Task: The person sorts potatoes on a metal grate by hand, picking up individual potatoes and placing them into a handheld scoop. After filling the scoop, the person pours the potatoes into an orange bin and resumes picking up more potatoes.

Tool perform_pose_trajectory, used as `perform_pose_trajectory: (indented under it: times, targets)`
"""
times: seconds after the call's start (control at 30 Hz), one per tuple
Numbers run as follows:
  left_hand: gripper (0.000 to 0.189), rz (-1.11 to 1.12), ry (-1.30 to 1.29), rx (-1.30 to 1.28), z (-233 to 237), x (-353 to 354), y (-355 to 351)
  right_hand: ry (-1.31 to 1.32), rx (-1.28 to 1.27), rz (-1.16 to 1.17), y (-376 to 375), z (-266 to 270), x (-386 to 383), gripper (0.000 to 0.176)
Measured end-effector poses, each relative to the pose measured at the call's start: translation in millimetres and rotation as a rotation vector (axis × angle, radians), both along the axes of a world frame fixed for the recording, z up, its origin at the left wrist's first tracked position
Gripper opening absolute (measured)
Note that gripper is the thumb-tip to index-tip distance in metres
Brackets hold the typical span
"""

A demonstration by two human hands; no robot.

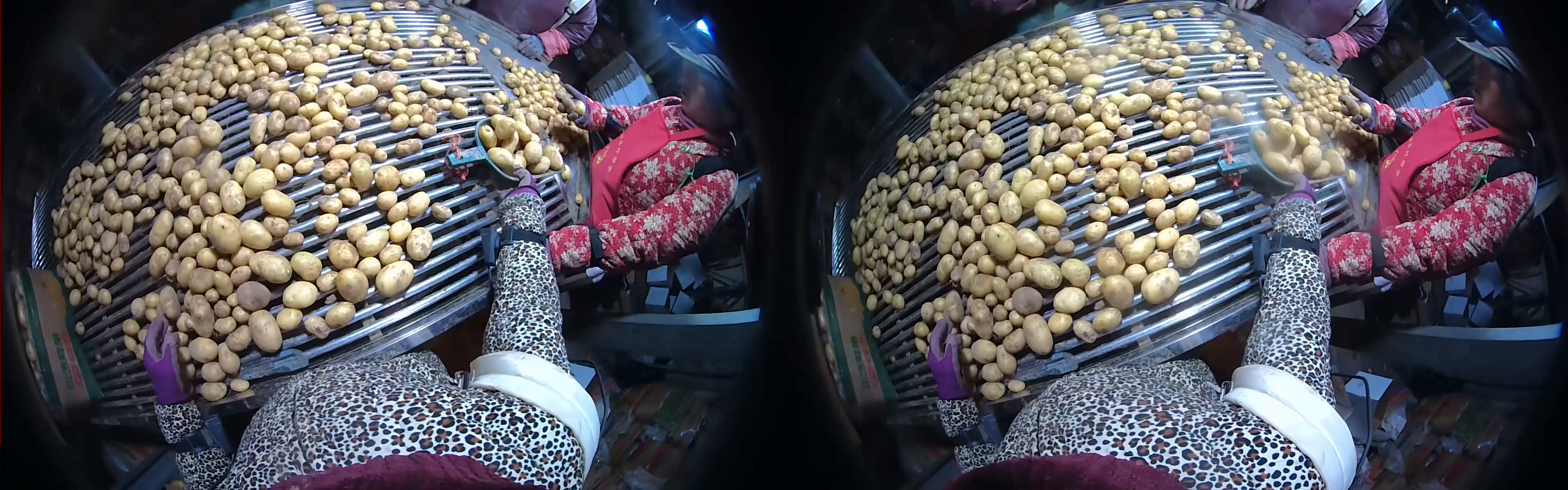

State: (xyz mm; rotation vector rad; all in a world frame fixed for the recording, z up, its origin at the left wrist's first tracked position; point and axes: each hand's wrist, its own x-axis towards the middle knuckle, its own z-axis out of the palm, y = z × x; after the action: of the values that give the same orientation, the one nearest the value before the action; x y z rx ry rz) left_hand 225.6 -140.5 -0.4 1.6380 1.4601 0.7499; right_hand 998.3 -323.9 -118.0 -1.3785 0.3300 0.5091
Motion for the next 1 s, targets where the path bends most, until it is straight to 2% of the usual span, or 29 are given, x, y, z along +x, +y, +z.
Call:
perform_pose_trajectory:
  times: [0.07,0.1,0.17,0.2,0.27,0.4,0.43,0.47,0.53,0.6,0.67,0.7,0.73,0.77,0.87,0.93,0.97,1.0]
  targets:
    - [0.047,0.168,-0.055,-0.227,-4,-14,21,-0.007,0.013,0.004,-6,-3,-1,0.055]
    - [0.046,0.364,-0.147,-0.460,9,-11,49,-0.012,0.021,0.025,-10,-8,0,0.055]
    - [0.045,0.298,-0.087,-0.261,7,-28,28,-0.006,0.055,0.081,-20,-20,3,0.056]
    - [0.045,0.002,0.105,0.141,-15,-24,-4,0.010,0.083,0.098,-25,-17,7,0.056]
    - [0.044,-0.001,0.214,0.201,-10,-24,-5,0.058,0.143,0.095,-30,-14,11,0.057]
    - [0.050,0.109,-0.080,0.100,-11,-39,-12,0.218,0.326,0.029,-26,-11,6,0.058]
    - [0.052,0.149,-0.070,0.087,-9,-46,-13,0.275,0.397,-0.002,-27,-11,4,0.058]
    - [0.051,0.189,-0.101,0.129,-12,-54,-15,0.369,0.342,-0.111,-20,20,-33,0.058]
    - [0.051,0.203,0.235,0.277,-14,-89,-16,0.144,0.364,-0.121,-10,48,-85,0.057]
    - [0.053,0.199,0.410,0.456,-11,-113,-14,0.150,0.426,0.080,-14,64,-106,0.047]
    - [0.058,0.172,0.541,0.503,-16,-150,-4,0.161,0.466,0.240,-17,57,-101,0.044]
    - [0.060,0.169,0.569,0.387,-18,-167,6,0.172,0.486,0.253,-16,55,-102,0.042]
    - [0.063,0.164,0.594,0.268,-20,-183,21,0.114,0.402,0.213,-5,81,-138,0.040]
    - [0.065,0.154,0.600,0.152,-29,-195,36,0.098,0.423,0.309,-3,93,-157,0.040]
    - [0.073,0.097,0.524,0.098,-64,-216,94,-0.003,0.415,0.568,1,108,-209,0.045]
    - [0.081,0.131,0.529,-0.036,-31,-158,102,-0.734,0.274,1.205,-3,64,-191,0.045]
    - [0.091,0.086,0.424,-0.137,-58,-154,119,-0.396,0.377,1.049,-5,81,-210,0.045]
    - [0.097,0.124,0.703,0.129,-76,-139,116,-0.065,0.469,0.874,-4,105,-245,0.046]
